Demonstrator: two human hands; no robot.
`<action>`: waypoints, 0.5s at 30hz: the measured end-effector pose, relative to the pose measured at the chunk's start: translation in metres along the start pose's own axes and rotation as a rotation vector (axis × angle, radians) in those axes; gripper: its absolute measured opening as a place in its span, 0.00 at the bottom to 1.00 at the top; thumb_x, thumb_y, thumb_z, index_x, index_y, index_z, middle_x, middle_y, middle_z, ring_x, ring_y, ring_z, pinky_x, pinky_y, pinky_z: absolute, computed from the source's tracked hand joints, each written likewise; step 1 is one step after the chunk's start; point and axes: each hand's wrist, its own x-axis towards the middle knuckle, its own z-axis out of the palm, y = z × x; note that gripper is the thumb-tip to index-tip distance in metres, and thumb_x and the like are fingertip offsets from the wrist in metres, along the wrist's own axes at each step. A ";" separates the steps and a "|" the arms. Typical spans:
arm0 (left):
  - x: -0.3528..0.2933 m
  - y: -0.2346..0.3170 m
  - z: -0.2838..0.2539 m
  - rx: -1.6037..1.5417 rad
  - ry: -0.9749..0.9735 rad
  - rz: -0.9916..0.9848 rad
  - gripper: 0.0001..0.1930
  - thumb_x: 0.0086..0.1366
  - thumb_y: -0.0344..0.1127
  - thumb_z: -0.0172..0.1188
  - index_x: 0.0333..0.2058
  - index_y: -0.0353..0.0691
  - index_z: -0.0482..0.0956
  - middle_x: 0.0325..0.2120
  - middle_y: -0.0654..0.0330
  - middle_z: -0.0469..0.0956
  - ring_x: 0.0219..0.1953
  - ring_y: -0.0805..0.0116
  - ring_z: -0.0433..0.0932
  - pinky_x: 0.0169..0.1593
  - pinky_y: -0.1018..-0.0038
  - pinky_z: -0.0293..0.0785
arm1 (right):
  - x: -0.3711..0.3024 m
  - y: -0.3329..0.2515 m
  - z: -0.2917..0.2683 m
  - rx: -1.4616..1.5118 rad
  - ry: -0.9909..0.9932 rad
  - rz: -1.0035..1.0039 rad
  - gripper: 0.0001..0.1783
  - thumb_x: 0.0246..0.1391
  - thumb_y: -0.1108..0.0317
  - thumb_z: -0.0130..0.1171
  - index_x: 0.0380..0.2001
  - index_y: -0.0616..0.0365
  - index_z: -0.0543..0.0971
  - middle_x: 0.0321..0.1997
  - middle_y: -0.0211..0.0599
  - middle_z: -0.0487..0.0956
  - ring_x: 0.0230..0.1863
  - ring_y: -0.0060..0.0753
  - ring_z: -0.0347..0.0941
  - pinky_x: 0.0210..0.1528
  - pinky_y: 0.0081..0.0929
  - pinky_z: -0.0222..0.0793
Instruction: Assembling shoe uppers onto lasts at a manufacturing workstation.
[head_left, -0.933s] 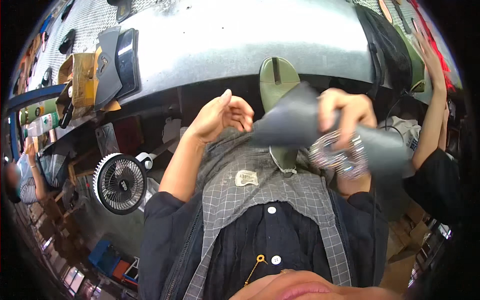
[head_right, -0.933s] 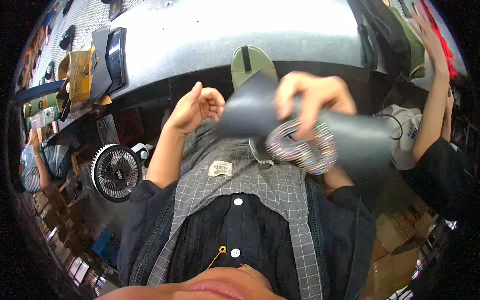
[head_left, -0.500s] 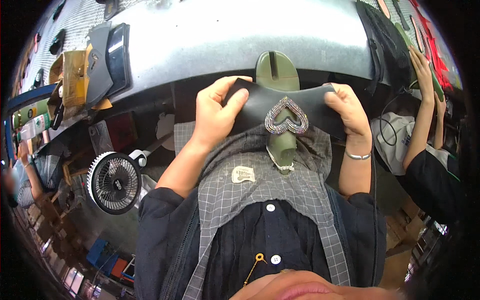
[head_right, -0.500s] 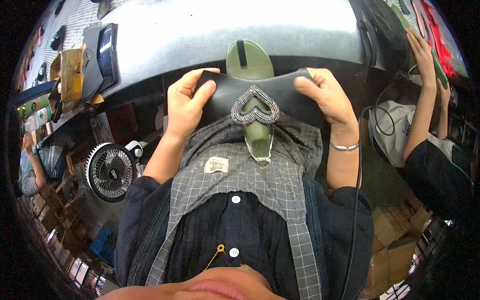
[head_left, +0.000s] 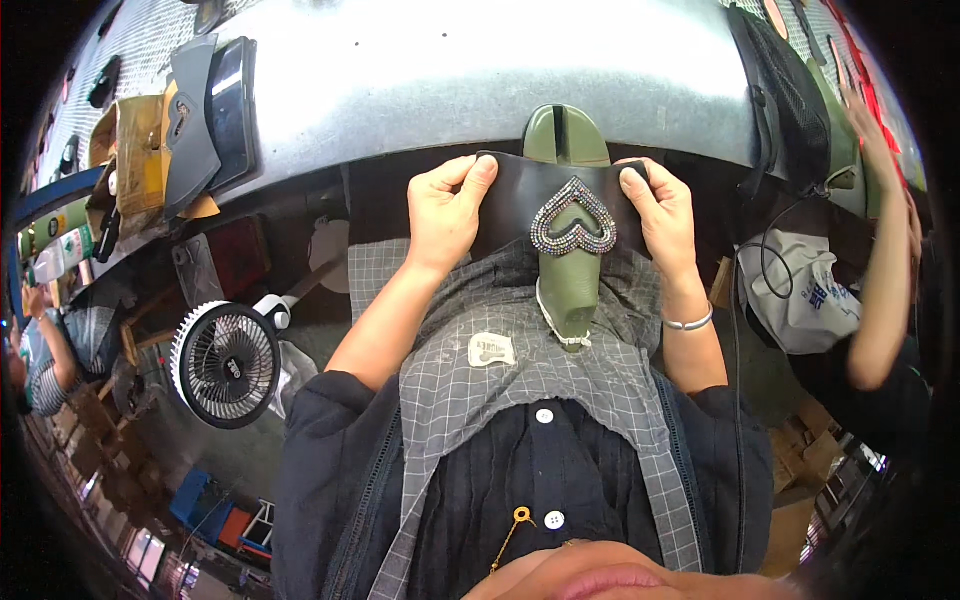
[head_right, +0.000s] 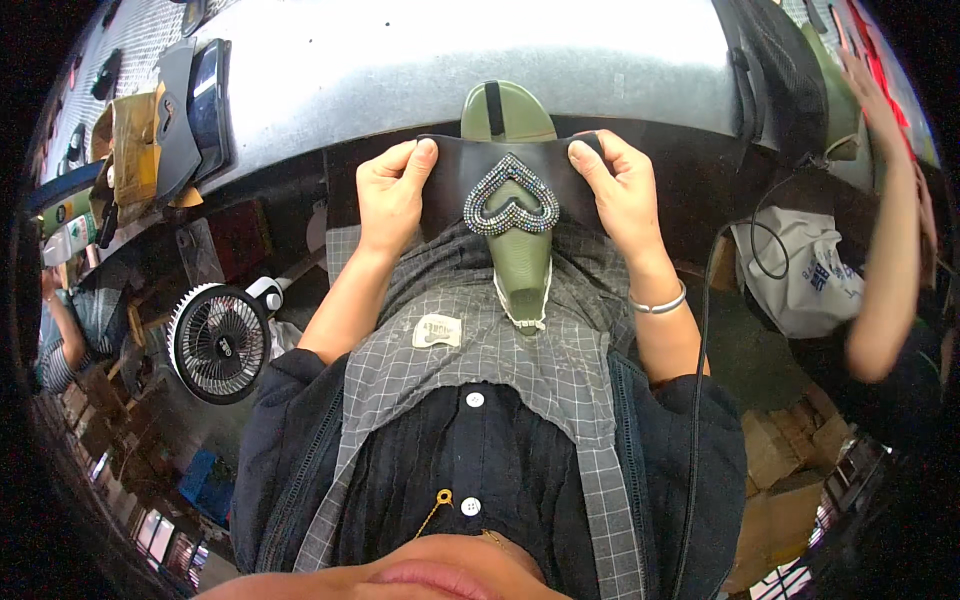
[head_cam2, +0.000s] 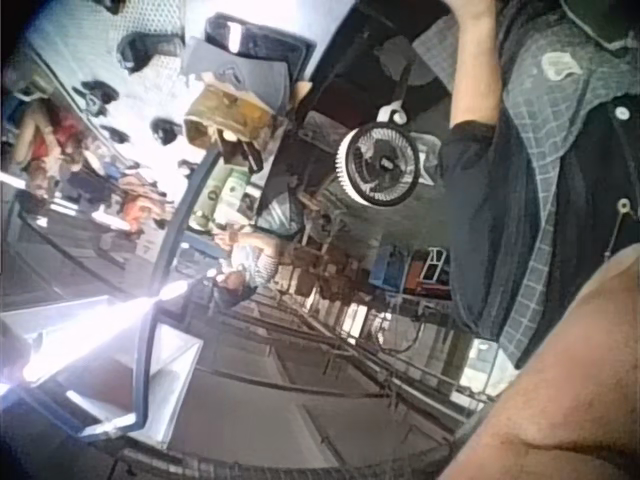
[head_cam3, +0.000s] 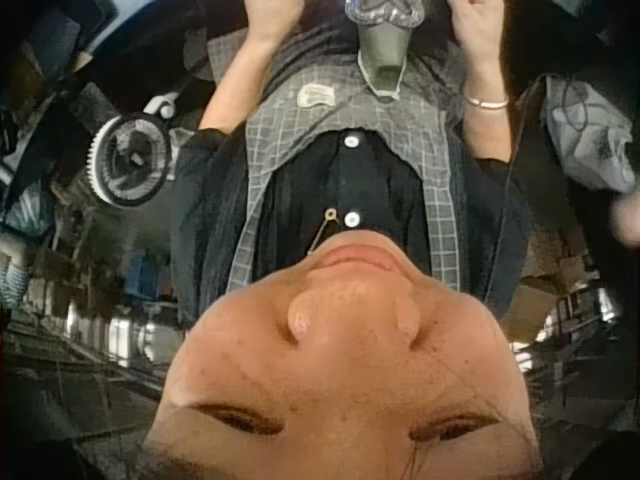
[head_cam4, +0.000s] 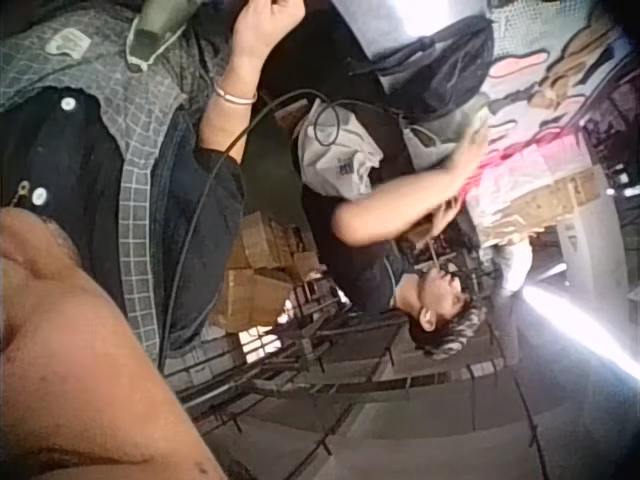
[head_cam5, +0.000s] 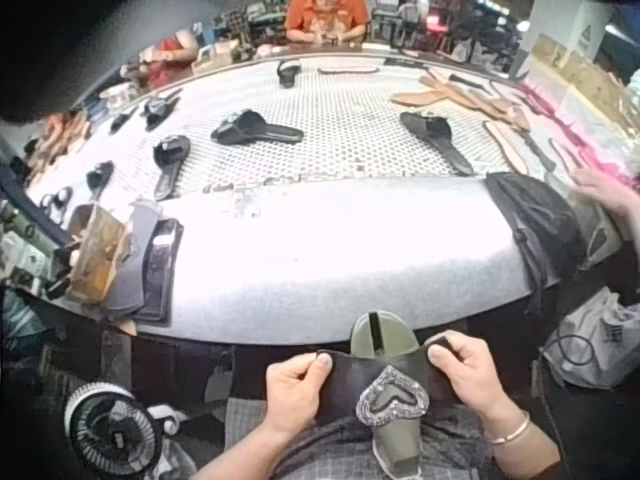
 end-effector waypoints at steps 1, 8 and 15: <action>0.001 -0.003 -0.001 -0.011 -0.020 -0.029 0.11 0.62 0.34 0.57 0.28 0.29 0.79 0.22 0.71 0.73 0.26 0.85 0.65 0.29 0.84 0.63 | 0.000 0.000 0.003 0.016 0.012 -0.005 0.09 0.56 0.68 0.55 0.28 0.63 0.76 0.25 0.19 0.72 0.28 0.09 0.61 0.30 0.13 0.60; 0.010 -0.009 0.003 -0.400 -0.123 -0.425 0.11 0.62 0.34 0.57 0.35 0.30 0.79 0.30 0.59 0.80 0.30 0.76 0.76 0.36 0.80 0.73 | -0.005 0.009 0.004 0.076 0.020 0.010 0.08 0.58 0.69 0.52 0.27 0.62 0.74 0.25 0.19 0.71 0.28 0.08 0.61 0.29 0.12 0.59; 0.013 -0.006 0.017 -0.532 -0.073 -0.474 0.10 0.62 0.34 0.57 0.32 0.32 0.79 0.29 0.59 0.79 0.31 0.74 0.76 0.37 0.77 0.72 | -0.012 0.014 0.027 0.408 0.127 0.096 0.12 0.60 0.64 0.50 0.25 0.57 0.73 0.24 0.18 0.71 0.25 0.09 0.61 0.27 0.13 0.58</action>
